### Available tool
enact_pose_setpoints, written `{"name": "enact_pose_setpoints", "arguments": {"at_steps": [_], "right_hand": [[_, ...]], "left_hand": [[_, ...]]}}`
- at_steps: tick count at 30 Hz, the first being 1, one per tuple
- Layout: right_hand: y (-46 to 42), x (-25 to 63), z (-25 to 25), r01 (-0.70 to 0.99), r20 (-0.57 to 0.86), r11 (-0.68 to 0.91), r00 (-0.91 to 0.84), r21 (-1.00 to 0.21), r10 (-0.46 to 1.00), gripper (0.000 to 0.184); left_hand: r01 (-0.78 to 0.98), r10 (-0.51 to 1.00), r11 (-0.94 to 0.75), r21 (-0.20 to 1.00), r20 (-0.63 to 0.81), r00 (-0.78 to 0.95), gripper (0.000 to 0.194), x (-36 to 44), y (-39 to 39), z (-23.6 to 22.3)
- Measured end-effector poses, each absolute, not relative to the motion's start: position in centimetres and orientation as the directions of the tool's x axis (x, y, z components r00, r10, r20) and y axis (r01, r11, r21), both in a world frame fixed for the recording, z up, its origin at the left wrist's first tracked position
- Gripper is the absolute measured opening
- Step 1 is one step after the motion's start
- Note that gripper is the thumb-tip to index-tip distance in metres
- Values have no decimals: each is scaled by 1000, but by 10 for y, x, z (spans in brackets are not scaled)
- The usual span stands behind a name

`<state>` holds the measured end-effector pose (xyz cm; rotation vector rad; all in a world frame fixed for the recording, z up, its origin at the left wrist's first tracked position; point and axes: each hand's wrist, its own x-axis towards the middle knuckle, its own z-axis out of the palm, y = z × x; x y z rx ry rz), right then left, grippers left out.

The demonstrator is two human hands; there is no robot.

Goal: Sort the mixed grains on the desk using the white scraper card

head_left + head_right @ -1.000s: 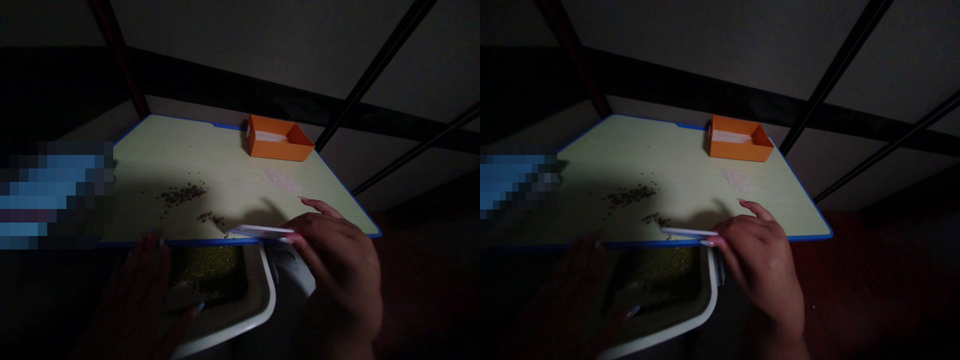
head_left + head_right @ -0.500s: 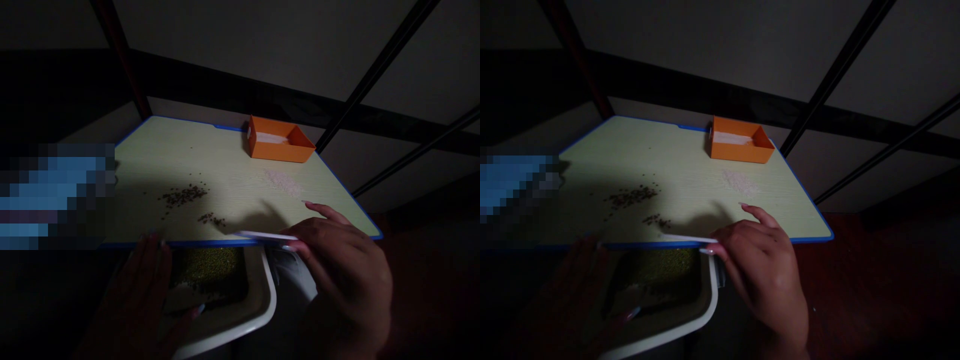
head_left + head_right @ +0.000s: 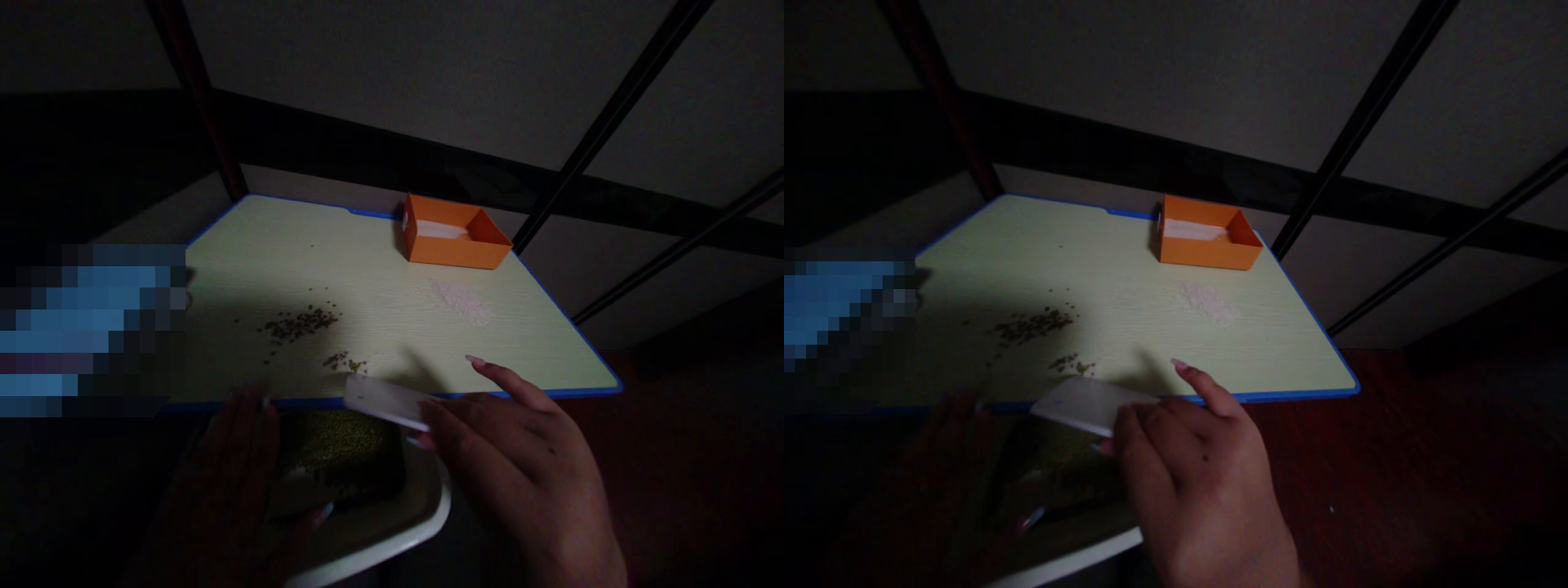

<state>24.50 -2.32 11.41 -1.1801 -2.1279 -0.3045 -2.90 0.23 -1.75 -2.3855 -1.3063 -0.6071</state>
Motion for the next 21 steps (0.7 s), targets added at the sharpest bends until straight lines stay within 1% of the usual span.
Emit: {"name": "enact_pose_setpoints", "arguments": {"at_steps": [3,7,12,16,18,21], "right_hand": [[-18,252,112,848,630,519,-345,-109,696,22],[-11,262,108,880,614,463,-307,-107,727,17],[-7,277,99,905,692,411,-225,-112,686,8],[-7,287,97,949,765,290,-96,-123,637,4],[-8,288,98,959,766,254,-67,-127,639,5],[-10,285,100,951,738,263,-58,-164,672,3]], "left_hand": [[846,687,-520,-113,532,494,87,-29,3,-17],[841,667,-524,-133,550,503,89,-29,6,-16],[831,642,-544,-119,578,503,91,-26,9,-15],[832,644,-545,-108,581,497,92,-25,9,-14],[831,652,-547,-100,572,498,91,-26,8,-15],[841,659,-531,-100,575,485,90,-26,7,-17]]}}
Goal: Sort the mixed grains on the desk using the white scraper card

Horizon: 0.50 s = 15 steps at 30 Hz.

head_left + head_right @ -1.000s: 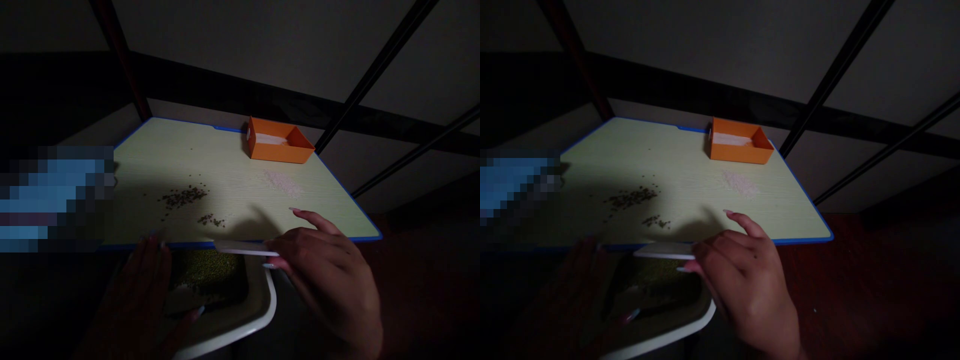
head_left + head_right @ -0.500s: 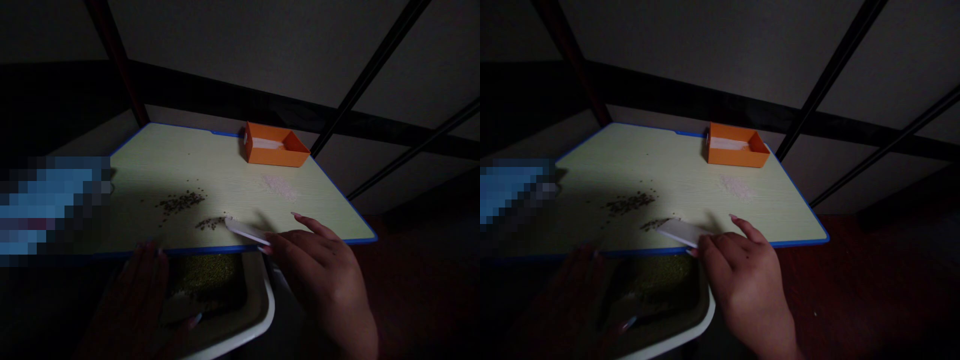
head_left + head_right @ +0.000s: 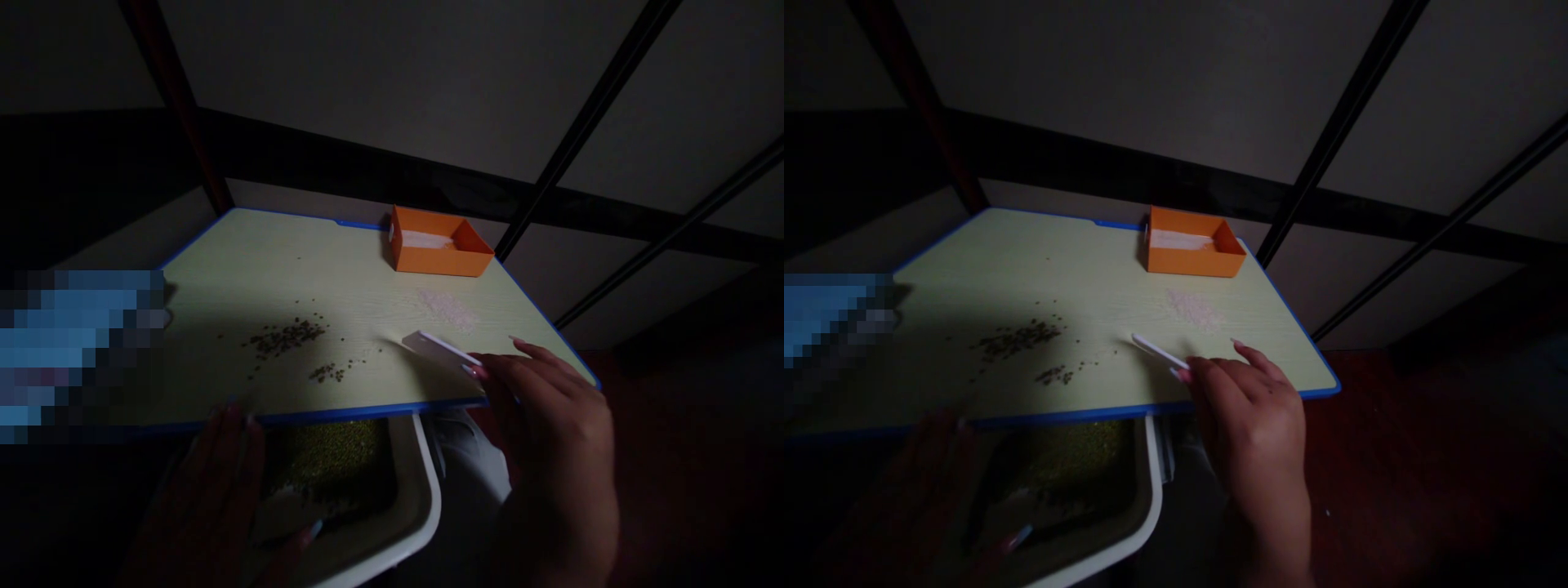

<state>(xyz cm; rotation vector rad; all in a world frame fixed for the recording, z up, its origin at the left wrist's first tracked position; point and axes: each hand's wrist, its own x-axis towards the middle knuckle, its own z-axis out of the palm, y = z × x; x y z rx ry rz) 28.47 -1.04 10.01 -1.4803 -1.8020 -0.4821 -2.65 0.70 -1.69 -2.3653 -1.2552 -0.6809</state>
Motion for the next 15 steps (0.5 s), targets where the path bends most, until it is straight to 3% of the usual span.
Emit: {"name": "enact_pose_setpoints", "arguments": {"at_steps": [7,15], "right_hand": [[-11,276,99,905,713,400,-182,-148,677,6],[5,280,95,925,734,373,-207,-67,646,9]], "left_hand": [[840,657,-530,-114,571,492,89,-27,8,-18],[833,639,-533,-147,576,510,90,-29,9,-16]]}}
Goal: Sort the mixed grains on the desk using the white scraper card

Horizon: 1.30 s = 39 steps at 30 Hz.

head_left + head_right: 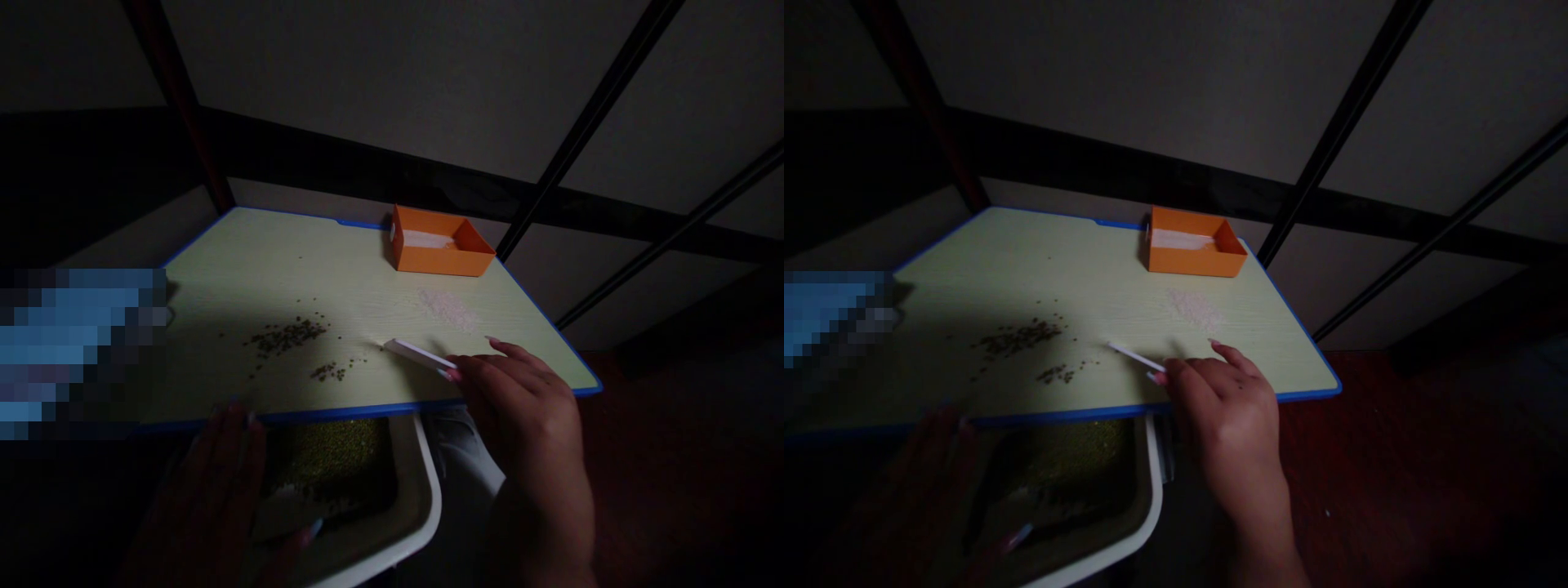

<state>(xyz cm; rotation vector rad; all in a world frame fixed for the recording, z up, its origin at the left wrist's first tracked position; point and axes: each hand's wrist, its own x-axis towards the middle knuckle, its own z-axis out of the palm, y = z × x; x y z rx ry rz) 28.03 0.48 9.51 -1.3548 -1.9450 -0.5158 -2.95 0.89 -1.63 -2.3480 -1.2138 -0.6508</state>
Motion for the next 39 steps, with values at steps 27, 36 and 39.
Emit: {"name": "enact_pose_setpoints", "arguments": {"at_steps": [27,36,39], "right_hand": [[-12,270,101,866,688,446,-182,-225,702,7],[-7,268,98,871,718,447,-176,-205,673,5],[-7,265,97,871,708,443,-175,-212,684,4]], "left_hand": [[841,663,-530,-108,565,490,87,-27,7,-17],[849,653,-516,-114,589,476,87,-26,9,-16],[851,665,-515,-105,577,474,85,-27,8,-17]]}}
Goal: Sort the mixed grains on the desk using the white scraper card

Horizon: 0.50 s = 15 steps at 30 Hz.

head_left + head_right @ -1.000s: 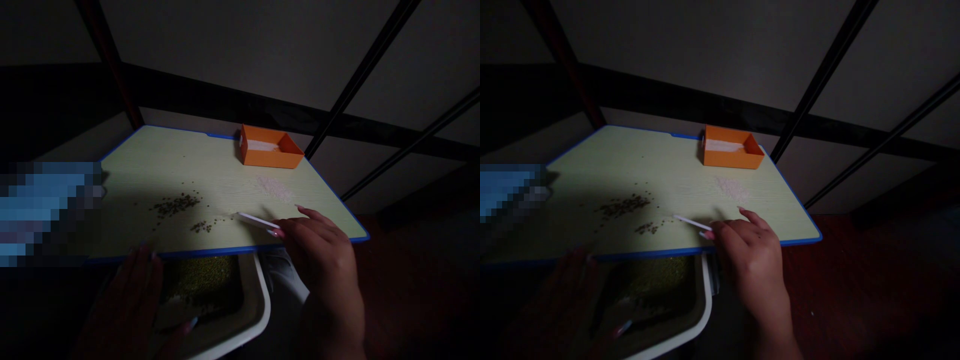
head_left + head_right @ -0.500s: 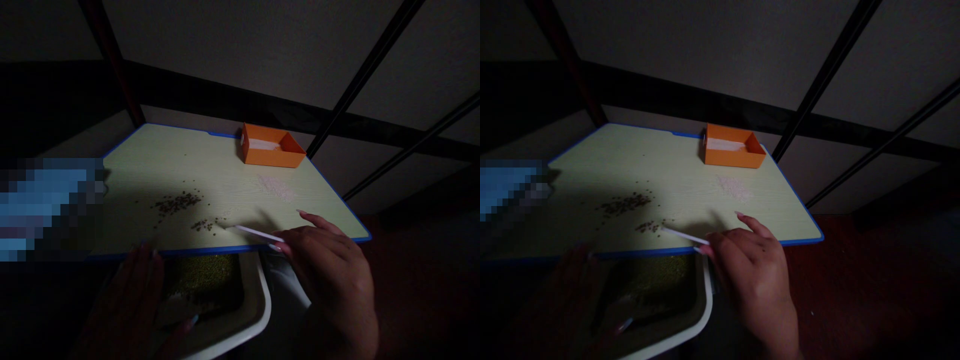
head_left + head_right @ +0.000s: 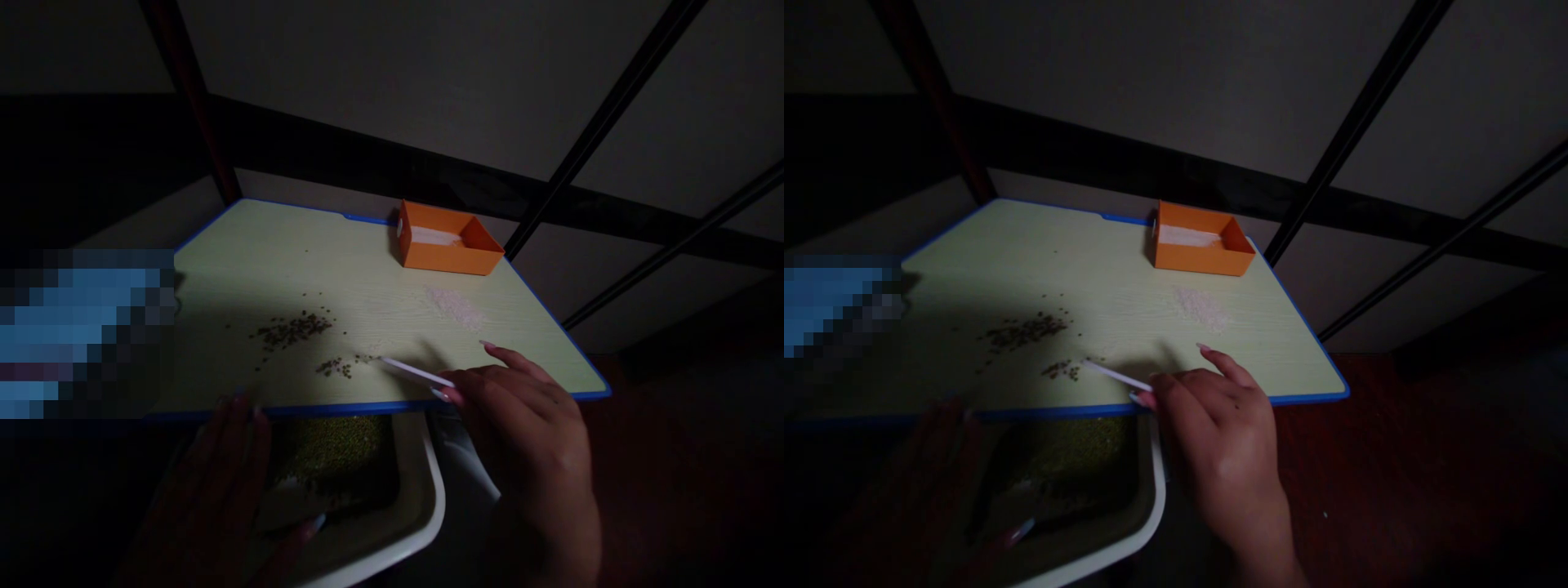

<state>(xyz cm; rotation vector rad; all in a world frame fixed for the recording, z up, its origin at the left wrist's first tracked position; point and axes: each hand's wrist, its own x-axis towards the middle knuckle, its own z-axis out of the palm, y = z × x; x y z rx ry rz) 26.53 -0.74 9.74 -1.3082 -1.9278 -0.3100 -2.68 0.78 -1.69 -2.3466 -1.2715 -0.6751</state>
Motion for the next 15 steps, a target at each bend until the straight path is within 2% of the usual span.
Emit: {"name": "enact_pose_setpoints", "arguments": {"at_steps": [5,15], "right_hand": [[-5,268,95,896,713,414,-183,-163,677,5],[-4,262,97,860,694,463,-200,-214,692,7]], "left_hand": [[842,674,-532,-89,558,484,87,-27,6,-15],[866,715,-495,-69,533,451,88,-28,4,-20]]}}
